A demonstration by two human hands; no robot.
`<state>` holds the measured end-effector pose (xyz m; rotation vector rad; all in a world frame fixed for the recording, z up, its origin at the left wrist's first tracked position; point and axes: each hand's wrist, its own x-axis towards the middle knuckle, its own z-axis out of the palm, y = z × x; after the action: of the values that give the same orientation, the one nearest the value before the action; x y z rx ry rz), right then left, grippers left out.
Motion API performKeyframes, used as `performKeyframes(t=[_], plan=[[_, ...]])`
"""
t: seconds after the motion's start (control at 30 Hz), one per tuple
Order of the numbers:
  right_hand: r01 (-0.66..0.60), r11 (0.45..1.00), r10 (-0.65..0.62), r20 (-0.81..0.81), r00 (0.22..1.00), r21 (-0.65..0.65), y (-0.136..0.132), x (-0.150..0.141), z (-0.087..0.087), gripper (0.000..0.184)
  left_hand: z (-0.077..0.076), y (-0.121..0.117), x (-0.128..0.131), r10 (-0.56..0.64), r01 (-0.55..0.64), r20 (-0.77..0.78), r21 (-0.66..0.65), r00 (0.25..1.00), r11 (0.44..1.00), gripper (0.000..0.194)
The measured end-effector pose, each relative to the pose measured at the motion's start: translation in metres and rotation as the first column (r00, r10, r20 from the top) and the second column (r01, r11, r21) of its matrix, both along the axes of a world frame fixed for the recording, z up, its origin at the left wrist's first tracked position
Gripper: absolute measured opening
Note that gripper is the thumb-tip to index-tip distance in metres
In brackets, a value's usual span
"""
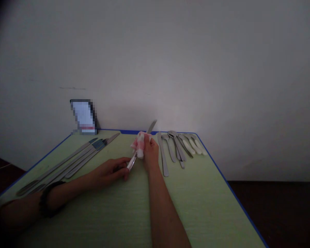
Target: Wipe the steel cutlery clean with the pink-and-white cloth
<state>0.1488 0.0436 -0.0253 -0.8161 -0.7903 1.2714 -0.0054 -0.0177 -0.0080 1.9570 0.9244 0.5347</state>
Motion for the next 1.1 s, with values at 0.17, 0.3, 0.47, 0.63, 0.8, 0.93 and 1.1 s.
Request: performKeyframes(t=[0.17, 0.3, 0.47, 0.63, 0.8, 0.93, 1.1], plan=[[-0.016, 1.0, 0.016, 0.016, 1.0, -0.026, -0.001, 0.002, 0.003, 0.034, -0.004, 0.005, 0.0, 0.127, -0.126, 0.025, -0.024, 0.992, 0.992, 0.028], [-0.053, 0.998, 0.053, 0.02, 0.998, -0.035, -0.002, 0.003, 0.003, 0.03, -0.006, 0.007, -0.001, 0.114, -0.113, -0.012, 0.013, 0.993, 0.993, 0.033], [-0.116, 0.993, 0.117, 0.014, 0.993, -0.032, -0.004, 0.004, 0.005, 0.028, -0.005, 0.006, 0.001, 0.211, -0.211, -0.001, -0.006, 0.977, 0.977, 0.037], [-0.093, 0.994, 0.093, -0.005, 0.996, 0.049, -0.002, 0.007, 0.015, 0.031, -0.004, 0.008, 0.003, 0.24, -0.219, 0.096, -0.191, 0.966, 0.957, 0.048], [-0.115, 0.983, 0.081, 0.221, 0.972, 0.145, -0.005, 0.011, 0.033, 0.03, -0.007, 0.014, -0.003, 0.194, -0.083, 0.256, -0.387, 0.947, 0.918, 0.053], [-0.235, 0.935, 0.009, 0.647, 0.763, 0.265, -0.011, 0.016, 0.056, 0.026, -0.01, 0.024, -0.008, 0.274, 0.062, 0.45, -0.602, 0.85, 0.796, 0.06], [-0.36, 0.82, -0.275, 0.858, 0.434, 0.445, -0.018, 0.019, 0.078, 0.016, -0.004, 0.027, -0.012, 0.304, 0.33, 0.621, -0.696, 0.723, 0.637, 0.062]])
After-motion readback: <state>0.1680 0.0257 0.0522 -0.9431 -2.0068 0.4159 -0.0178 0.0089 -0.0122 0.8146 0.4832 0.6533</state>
